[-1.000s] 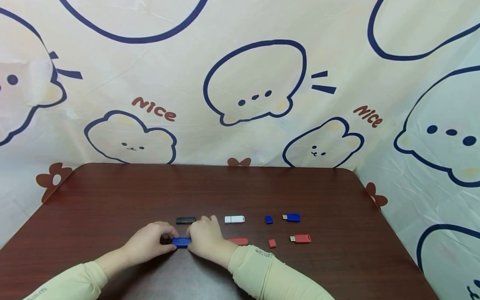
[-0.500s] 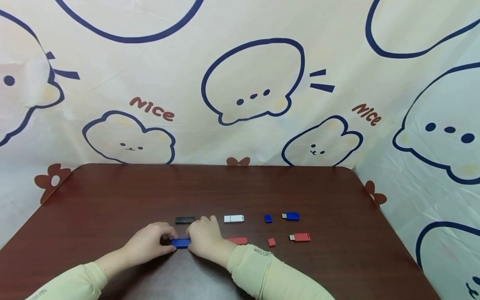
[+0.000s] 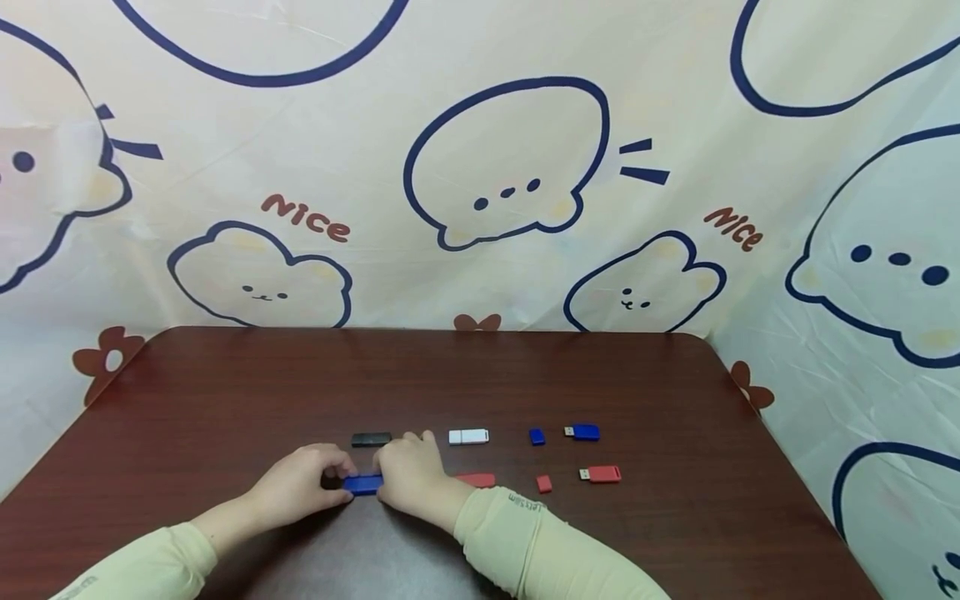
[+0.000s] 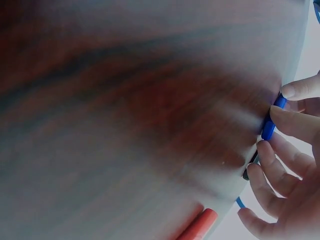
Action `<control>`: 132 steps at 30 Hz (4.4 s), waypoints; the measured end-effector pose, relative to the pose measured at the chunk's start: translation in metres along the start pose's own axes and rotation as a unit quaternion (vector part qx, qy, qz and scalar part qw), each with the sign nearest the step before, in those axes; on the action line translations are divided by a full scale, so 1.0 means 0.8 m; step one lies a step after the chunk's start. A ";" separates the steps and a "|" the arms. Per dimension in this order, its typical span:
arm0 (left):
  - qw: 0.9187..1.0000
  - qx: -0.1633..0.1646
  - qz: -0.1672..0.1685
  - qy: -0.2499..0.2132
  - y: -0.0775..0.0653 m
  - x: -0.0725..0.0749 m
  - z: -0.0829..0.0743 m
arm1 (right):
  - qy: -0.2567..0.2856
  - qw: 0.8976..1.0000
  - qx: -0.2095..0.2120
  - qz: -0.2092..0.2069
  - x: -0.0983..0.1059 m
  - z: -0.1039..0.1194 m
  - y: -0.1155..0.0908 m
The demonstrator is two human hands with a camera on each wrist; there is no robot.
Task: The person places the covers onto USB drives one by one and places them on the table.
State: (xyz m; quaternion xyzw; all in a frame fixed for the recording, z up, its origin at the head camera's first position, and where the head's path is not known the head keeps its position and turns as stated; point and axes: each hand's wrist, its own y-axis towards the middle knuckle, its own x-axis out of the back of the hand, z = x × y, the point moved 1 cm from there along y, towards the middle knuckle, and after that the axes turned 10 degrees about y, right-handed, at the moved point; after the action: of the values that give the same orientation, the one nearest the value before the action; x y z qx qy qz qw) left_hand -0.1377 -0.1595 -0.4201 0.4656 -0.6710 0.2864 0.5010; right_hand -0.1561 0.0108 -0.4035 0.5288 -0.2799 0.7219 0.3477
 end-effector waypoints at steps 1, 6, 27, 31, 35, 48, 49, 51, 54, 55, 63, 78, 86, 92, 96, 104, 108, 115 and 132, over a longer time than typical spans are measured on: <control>1.000 0.001 0.001 -0.001 0.000 0.000 0.000 | 0.001 1.000 0.000 -0.001 0.000 0.000 0.000; 1.000 0.006 0.005 -0.006 -0.001 0.000 0.000 | 0.012 1.000 0.005 -0.005 0.001 -0.004 -0.003; 0.999 -0.001 -0.048 0.014 0.058 0.026 -0.078 | 0.140 0.981 -0.123 -0.047 0.089 -0.127 -0.059; 0.997 -0.051 -0.040 0.038 0.090 0.020 -0.115 | 0.142 0.975 -0.159 -0.060 0.096 -0.163 -0.078; 0.993 -0.077 -0.001 0.086 0.120 0.005 -0.154 | 0.122 0.975 -0.179 -0.053 0.099 -0.201 -0.095; 0.955 -0.090 0.055 0.278 0.190 -0.048 -0.218 | 0.046 0.976 -0.212 -0.021 0.090 -0.260 -0.125; 0.953 -0.087 0.060 0.283 0.192 -0.051 -0.219 | 0.047 0.975 -0.214 -0.021 0.088 -0.261 -0.125; 0.951 -0.082 0.067 0.291 0.196 -0.055 -0.222 | 0.051 0.975 -0.217 -0.022 0.086 -0.264 -0.125; 0.948 -0.077 0.070 0.301 0.200 -0.060 -0.225 | 0.051 0.974 -0.219 -0.018 0.085 -0.265 -0.123; 0.947 -0.076 0.072 0.303 0.200 -0.062 -0.226 | 0.050 0.974 -0.219 -0.017 0.085 -0.265 -0.123; 0.947 -0.067 0.076 0.304 0.205 -0.070 -0.228 | 0.034 0.976 -0.215 -0.028 0.082 -0.265 -0.124; 0.949 -0.062 0.054 0.304 0.208 -0.085 -0.230 | 0.041 0.977 -0.208 -0.036 0.081 -0.270 -0.123; 0.962 -0.081 0.047 0.258 0.208 -0.082 -0.226 | 0.097 0.972 -0.208 -0.049 0.083 -0.277 -0.128; 0.977 -0.104 0.048 0.180 0.207 -0.068 -0.219 | 0.118 0.973 -0.190 -0.060 0.089 -0.279 -0.133; 0.983 -0.112 0.051 0.136 0.208 -0.062 -0.212 | 0.132 0.973 -0.175 -0.068 0.094 -0.280 -0.134; 0.989 -0.099 0.063 0.087 0.206 -0.051 -0.203 | 0.312 0.929 -0.181 -0.086 0.097 -0.288 -0.135; 0.989 -0.100 0.063 0.085 0.204 -0.047 -0.201 | 0.458 0.861 -0.209 -0.075 0.100 -0.293 -0.137; 0.990 -0.101 0.053 0.078 0.203 -0.041 -0.202 | 0.536 0.813 -0.218 -0.057 0.105 -0.296 -0.138; 0.992 -0.091 0.051 0.066 0.206 -0.039 -0.207 | 0.622 0.745 -0.240 -0.033 0.103 -0.295 -0.141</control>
State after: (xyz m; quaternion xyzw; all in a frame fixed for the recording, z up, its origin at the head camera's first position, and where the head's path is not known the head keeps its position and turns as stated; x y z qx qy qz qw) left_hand -0.2189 0.0585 -0.3802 0.3635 -0.6823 0.2796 0.5693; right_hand -0.2166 0.2779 -0.3876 -0.1291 -0.1478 0.7879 0.5837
